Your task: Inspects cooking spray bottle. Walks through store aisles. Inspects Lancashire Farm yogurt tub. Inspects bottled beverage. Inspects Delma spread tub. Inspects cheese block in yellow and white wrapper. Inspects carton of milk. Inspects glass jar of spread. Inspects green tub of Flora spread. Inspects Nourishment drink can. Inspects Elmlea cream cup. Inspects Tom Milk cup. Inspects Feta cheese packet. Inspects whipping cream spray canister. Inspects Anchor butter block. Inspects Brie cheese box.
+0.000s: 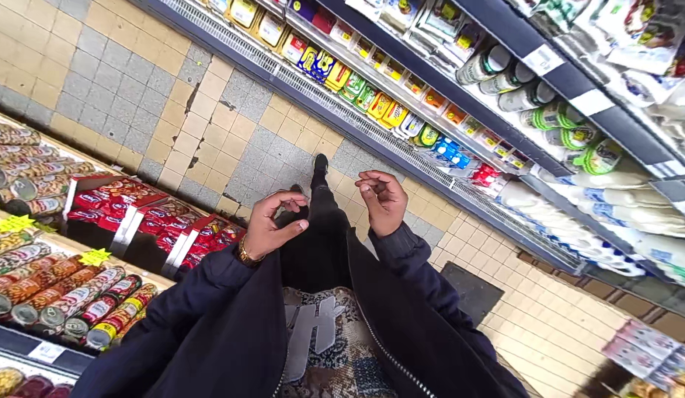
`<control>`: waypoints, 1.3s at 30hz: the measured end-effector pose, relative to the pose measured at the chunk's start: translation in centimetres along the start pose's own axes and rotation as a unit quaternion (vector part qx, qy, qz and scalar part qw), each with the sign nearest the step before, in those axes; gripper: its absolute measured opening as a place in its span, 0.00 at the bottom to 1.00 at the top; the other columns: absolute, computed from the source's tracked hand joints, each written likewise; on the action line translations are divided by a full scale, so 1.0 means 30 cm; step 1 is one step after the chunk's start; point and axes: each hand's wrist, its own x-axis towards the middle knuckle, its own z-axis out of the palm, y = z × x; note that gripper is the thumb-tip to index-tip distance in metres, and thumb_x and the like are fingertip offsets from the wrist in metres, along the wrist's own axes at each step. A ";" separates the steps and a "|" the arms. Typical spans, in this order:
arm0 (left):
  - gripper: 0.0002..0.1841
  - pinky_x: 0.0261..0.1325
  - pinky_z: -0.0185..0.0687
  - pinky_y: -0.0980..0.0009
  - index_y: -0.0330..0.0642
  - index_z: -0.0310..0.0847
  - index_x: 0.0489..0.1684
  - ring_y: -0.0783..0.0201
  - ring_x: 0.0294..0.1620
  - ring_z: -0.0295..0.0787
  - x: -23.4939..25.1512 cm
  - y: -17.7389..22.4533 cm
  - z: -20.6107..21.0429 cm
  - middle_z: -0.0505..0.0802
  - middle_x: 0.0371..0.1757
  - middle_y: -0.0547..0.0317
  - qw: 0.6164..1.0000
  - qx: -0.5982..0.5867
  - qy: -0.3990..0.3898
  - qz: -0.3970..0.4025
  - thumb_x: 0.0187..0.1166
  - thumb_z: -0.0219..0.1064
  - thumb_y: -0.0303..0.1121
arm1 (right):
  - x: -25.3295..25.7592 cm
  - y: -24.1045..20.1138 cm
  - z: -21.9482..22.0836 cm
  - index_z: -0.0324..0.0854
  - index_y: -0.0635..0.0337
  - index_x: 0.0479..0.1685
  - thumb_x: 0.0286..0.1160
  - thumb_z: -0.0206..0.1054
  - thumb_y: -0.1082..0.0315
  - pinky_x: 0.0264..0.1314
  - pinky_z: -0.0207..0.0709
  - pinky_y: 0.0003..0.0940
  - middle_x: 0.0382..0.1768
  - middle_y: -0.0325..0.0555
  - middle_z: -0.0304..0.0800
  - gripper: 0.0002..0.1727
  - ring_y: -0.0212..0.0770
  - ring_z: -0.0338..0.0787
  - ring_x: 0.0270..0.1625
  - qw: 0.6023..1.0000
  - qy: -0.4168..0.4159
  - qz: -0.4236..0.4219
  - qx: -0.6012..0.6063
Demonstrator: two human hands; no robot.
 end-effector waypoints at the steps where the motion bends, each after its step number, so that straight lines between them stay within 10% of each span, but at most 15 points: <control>1: 0.24 0.58 0.87 0.66 0.33 0.83 0.61 0.65 0.52 0.89 0.013 -0.017 -0.008 0.92 0.53 0.54 1.000 0.000 0.002 -0.013 0.73 0.76 0.41 | 0.048 0.049 0.000 0.83 0.70 0.54 0.77 0.69 0.69 0.55 0.90 0.39 0.50 0.51 0.94 0.14 0.40 0.94 0.47 1.000 0.008 0.012 -0.003; 21: 0.22 0.61 0.86 0.72 0.56 0.84 0.68 0.70 0.54 0.89 0.272 -0.528 -0.014 0.92 0.57 0.69 0.949 -0.001 0.155 -0.273 0.73 0.77 0.40 | 1.003 1.665 -0.108 0.69 0.64 0.77 0.80 0.69 0.62 0.52 0.87 0.44 0.59 0.55 0.87 0.29 0.47 0.90 0.55 0.906 0.169 0.381 -0.080; 29: 0.20 0.61 0.86 0.72 0.56 0.84 0.67 0.69 0.54 0.89 0.331 -0.605 0.047 0.92 0.56 0.69 0.932 0.000 0.190 -0.309 0.75 0.75 0.39 | 1.141 1.860 -0.129 0.74 0.67 0.66 0.86 0.63 0.59 0.47 0.86 0.38 0.53 0.56 0.84 0.21 0.44 0.88 0.48 0.873 0.165 0.440 -0.129; 32: 0.20 0.60 0.87 0.73 0.56 0.85 0.67 0.70 0.54 0.90 0.354 -0.608 0.064 0.92 0.56 0.70 0.929 0.006 0.197 -0.313 0.76 0.74 0.40 | 1.232 1.703 -0.111 0.66 0.67 0.79 0.91 0.55 0.69 0.66 0.79 0.36 0.70 0.55 0.76 0.22 0.43 0.83 0.63 0.805 0.145 0.572 -0.062; 39: 0.20 0.60 0.86 0.72 0.54 0.85 0.67 0.69 0.54 0.89 0.368 -0.594 0.100 0.93 0.56 0.68 0.930 0.007 0.196 -0.310 0.76 0.74 0.38 | 1.080 1.876 -0.173 0.67 0.65 0.62 0.84 0.62 0.73 0.50 0.89 0.38 0.50 0.52 0.80 0.14 0.42 0.89 0.43 0.880 0.175 0.425 0.123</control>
